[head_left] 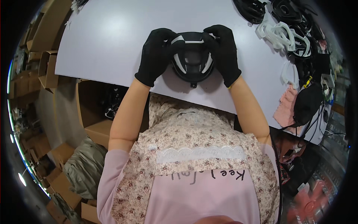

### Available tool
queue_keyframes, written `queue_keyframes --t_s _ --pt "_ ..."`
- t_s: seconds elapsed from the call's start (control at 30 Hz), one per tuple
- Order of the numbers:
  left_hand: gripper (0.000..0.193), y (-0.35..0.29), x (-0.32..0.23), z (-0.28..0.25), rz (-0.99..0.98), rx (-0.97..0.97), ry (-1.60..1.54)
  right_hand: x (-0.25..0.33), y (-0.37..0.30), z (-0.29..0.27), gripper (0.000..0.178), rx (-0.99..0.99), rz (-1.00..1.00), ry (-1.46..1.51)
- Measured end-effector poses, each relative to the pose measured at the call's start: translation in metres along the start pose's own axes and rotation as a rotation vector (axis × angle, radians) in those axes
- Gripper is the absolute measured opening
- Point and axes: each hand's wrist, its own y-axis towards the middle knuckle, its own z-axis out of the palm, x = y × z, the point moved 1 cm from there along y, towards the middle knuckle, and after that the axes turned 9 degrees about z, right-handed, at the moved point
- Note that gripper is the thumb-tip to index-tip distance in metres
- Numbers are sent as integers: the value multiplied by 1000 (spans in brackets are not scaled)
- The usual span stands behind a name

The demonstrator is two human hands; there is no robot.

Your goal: The person assembles mask frames by snapping white plastic inserts into black frames by hand, placing the completed frames into a box, and arranging additional mask components on the workbench.

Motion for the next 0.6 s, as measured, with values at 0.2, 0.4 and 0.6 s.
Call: queue_keyframes --t_s 0.2,0.4,0.6 --pt "32 12 -9 -6 -226 153 -71 -2 1 -2 20 161 99 11" --pt "35 -6 -4 -2 -192 107 -174 -3 4 -3 24 214 191 91" --pt "51 -9 -4 -1 -290 156 -358 -14 -2 -12 26 126 -204 -316"
